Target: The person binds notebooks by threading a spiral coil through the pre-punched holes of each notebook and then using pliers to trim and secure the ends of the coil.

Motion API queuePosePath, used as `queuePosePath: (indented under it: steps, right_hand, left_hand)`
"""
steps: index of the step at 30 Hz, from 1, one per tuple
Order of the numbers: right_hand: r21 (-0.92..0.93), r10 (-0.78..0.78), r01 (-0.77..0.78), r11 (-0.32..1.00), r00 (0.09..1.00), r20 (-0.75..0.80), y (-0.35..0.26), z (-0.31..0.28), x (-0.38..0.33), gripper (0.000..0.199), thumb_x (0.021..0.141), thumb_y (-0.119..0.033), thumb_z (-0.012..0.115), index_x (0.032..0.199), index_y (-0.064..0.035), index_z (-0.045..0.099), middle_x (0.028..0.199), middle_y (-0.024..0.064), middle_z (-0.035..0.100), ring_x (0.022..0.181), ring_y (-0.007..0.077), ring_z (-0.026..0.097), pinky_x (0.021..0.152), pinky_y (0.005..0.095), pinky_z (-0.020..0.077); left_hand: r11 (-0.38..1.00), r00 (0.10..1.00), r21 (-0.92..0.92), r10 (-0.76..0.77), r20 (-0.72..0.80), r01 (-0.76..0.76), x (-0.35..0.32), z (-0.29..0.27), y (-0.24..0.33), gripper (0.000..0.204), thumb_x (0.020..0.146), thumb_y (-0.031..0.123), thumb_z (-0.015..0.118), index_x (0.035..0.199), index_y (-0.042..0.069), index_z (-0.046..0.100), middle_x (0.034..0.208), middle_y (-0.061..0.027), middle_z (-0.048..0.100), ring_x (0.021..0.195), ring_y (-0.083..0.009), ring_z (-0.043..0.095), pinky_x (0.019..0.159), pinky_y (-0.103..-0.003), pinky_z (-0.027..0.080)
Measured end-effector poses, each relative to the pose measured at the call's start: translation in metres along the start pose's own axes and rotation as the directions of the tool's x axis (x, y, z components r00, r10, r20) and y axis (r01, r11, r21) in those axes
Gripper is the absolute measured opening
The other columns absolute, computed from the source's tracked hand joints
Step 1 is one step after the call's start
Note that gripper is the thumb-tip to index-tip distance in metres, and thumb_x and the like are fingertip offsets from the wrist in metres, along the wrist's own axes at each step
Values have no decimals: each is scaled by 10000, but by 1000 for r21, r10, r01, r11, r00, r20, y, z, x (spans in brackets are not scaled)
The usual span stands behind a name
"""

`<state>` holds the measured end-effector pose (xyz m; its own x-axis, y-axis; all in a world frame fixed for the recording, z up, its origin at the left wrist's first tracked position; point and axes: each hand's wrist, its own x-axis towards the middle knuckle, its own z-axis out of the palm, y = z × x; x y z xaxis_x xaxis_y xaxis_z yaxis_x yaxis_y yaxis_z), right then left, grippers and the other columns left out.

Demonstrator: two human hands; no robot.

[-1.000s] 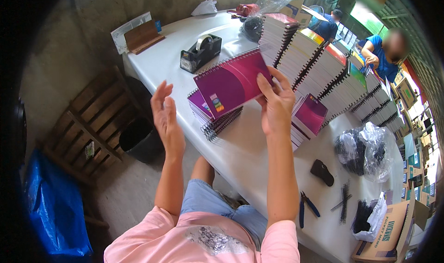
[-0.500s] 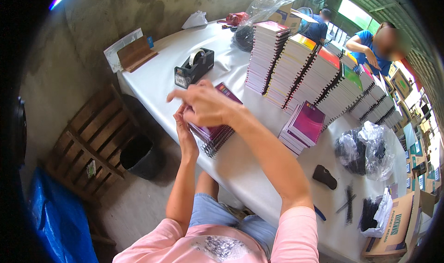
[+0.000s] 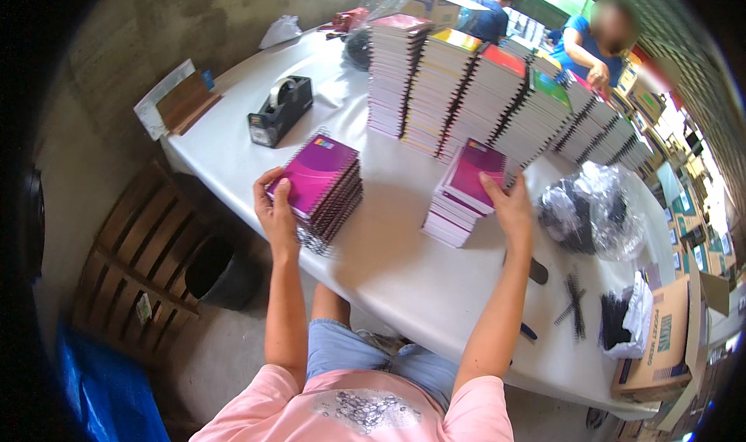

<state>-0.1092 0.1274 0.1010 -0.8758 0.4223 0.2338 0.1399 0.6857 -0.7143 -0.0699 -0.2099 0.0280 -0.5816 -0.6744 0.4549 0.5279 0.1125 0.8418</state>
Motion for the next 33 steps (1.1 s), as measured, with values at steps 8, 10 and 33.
queuePosePath:
  steps: [8, 10, 33]
  right_hand:
    - [-4, -103, 103, 995, 995, 0, -20, -13, -3, 894, 638, -255, 812, 1363, -35, 337, 869, 196, 650, 761, 312, 651, 742, 366, 496]
    - [45, -83, 83, 996, 996, 14, -37, -21, -12, 821, 624, -145, 820, 1314, 9, 402, 899, 200, 655, 782, 284, 654, 746, 348, 498]
    - [-65, -358, 478, 876, 734, 578, 74, -14, -127, 422, 696, -109, 680, 1089, -23, 556, 932, 215, 637, 958, 365, 599, 814, 445, 484]
  left_hand:
    - [822, 917, 451, 399, -19, -348, 0, -3, 74, 375, 847, 167, 667, 1136, -20, 518, 1146, -126, 522, 1088, -220, 482, 983, -325, 324]
    - [651, 788, 544, 614, 32, -529, -5, -4, 102, 437, 832, 166, 683, 1175, -22, 488, 1196, -140, 490, 1128, -256, 477, 1011, -355, 309]
    - [682, 446, 122, 322, 835, -721, -176, 81, 67, 574, 780, 538, 598, 1176, 122, 581, 1131, -82, 547, 1229, -281, 410, 1049, -610, 1]
